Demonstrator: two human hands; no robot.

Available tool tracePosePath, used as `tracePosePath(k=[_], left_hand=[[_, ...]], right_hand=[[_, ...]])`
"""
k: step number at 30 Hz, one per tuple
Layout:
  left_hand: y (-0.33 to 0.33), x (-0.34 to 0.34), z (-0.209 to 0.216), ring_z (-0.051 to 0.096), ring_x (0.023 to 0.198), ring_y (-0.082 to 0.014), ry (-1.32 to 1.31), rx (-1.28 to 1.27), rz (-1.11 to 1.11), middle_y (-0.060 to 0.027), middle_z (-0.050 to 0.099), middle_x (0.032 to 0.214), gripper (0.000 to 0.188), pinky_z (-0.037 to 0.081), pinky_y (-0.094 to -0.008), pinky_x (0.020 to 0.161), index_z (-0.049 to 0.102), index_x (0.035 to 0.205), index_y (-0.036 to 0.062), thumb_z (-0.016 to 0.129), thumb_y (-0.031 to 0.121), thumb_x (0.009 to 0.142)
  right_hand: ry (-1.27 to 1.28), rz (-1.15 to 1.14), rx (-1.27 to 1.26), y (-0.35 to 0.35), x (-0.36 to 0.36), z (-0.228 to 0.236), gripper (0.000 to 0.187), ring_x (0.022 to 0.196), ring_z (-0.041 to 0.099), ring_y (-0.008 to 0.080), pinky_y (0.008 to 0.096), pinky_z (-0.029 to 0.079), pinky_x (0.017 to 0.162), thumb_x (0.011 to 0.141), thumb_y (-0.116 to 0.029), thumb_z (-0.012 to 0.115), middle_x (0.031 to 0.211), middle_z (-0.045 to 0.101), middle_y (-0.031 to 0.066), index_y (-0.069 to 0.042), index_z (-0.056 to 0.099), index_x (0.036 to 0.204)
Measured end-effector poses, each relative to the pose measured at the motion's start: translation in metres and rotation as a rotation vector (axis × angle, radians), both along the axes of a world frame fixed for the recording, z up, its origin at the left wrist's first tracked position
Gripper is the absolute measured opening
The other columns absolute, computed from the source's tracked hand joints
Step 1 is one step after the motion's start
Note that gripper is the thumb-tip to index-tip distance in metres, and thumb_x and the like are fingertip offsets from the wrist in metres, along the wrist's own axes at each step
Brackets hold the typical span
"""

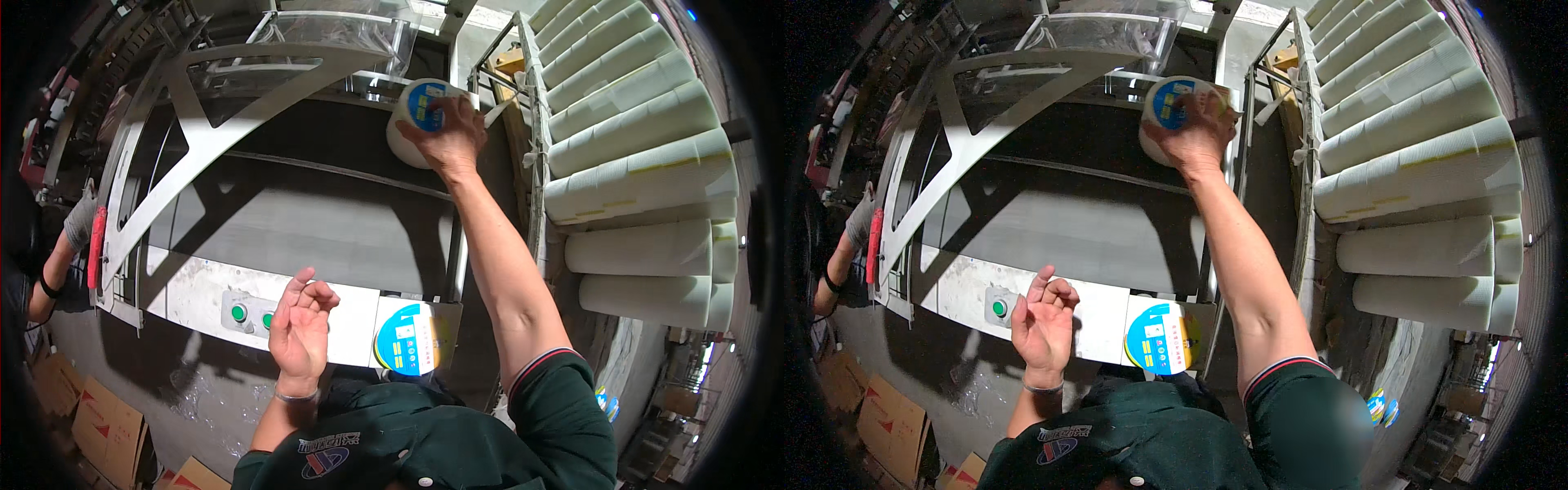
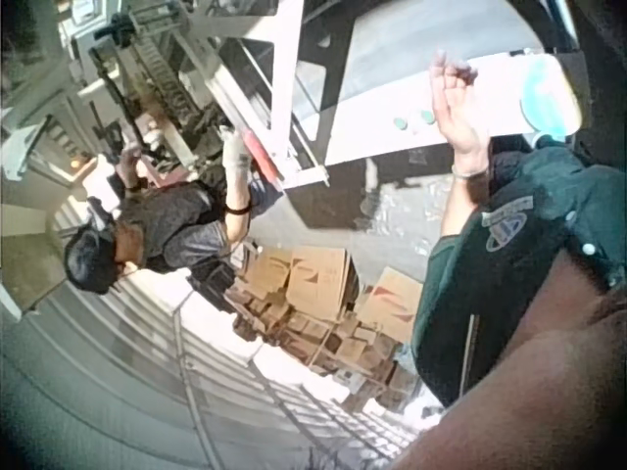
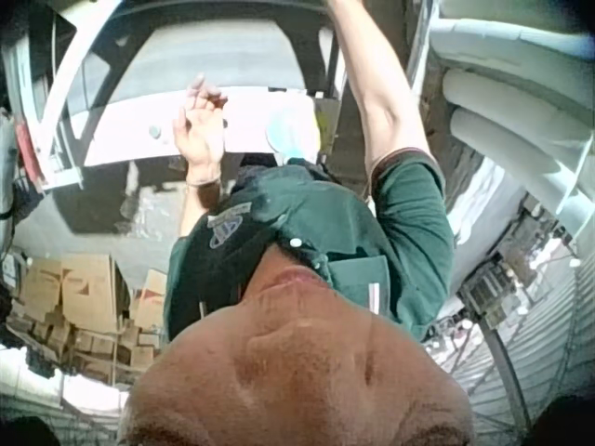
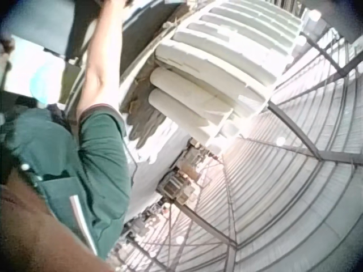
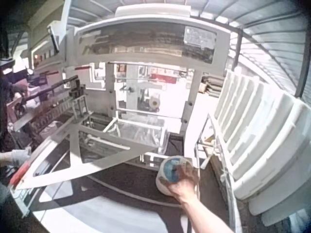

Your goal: Apply circular labels to rolls of building mesh material.

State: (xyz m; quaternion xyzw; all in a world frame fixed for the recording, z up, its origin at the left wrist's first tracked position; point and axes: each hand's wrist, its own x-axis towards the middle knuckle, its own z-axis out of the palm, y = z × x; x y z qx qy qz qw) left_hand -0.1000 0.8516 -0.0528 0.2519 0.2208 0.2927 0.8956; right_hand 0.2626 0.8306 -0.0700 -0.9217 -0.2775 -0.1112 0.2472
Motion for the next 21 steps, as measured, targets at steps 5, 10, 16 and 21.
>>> tracePosePath(k=[5,10,16,21], left_hand=[[-0.01,0.005,0.009,0.056,0.104,-0.0243,0.005,0.063,-0.019,-0.017,0.063,0.111,0.066,0.043,-0.0384,0.097,0.046,0.141,-0.0059,0.054,0.042,0.097],[-0.037,0.015,0.002,0.055,0.099,-0.0213,-0.081,0.041,-0.104,-0.0147,0.061,0.107,0.058,0.044,-0.0355,0.091,0.049,0.138,-0.0059,0.052,0.038,0.1],[-0.079,0.011,-0.003,0.054,0.093,-0.0182,-0.11,0.072,-0.193,-0.0118,0.059,0.102,0.051,0.045,-0.0324,0.085,0.052,0.135,-0.0058,0.051,0.035,0.104],[-0.131,0.015,0.0,0.053,0.088,-0.0172,-0.068,0.138,-0.239,-0.01,0.058,0.098,0.048,0.045,-0.0313,0.079,0.053,0.132,-0.0054,0.052,0.033,0.103]], right_hand=[[0.216,0.012,-0.259,0.027,-0.022,0.023,0.108,0.153,0.002,0.0544,0.0754,0.006,0.116,0.07,-0.094,0.054,0.168,0.019,0.0215,-0.029,0.042,0.156],[0.353,0.141,-0.067,0.04,-0.014,0.005,0.088,0.152,0.014,0.0487,0.0702,0.007,0.119,0.083,-0.076,0.057,0.163,0.027,0.0237,-0.018,0.05,0.149],[-0.154,0.199,0.381,-0.158,0.005,0.105,0.062,0.141,0.032,0.0499,0.0645,0.019,0.116,0.082,-0.05,0.074,0.149,0.043,0.0263,-0.017,0.062,0.132],[-1.078,-0.396,0.233,-0.506,0.061,0.256,0.032,0.119,0.057,0.0367,0.0475,0.044,0.106,0.08,-0.004,0.062,0.118,0.062,0.0174,-0.003,0.063,0.112]])
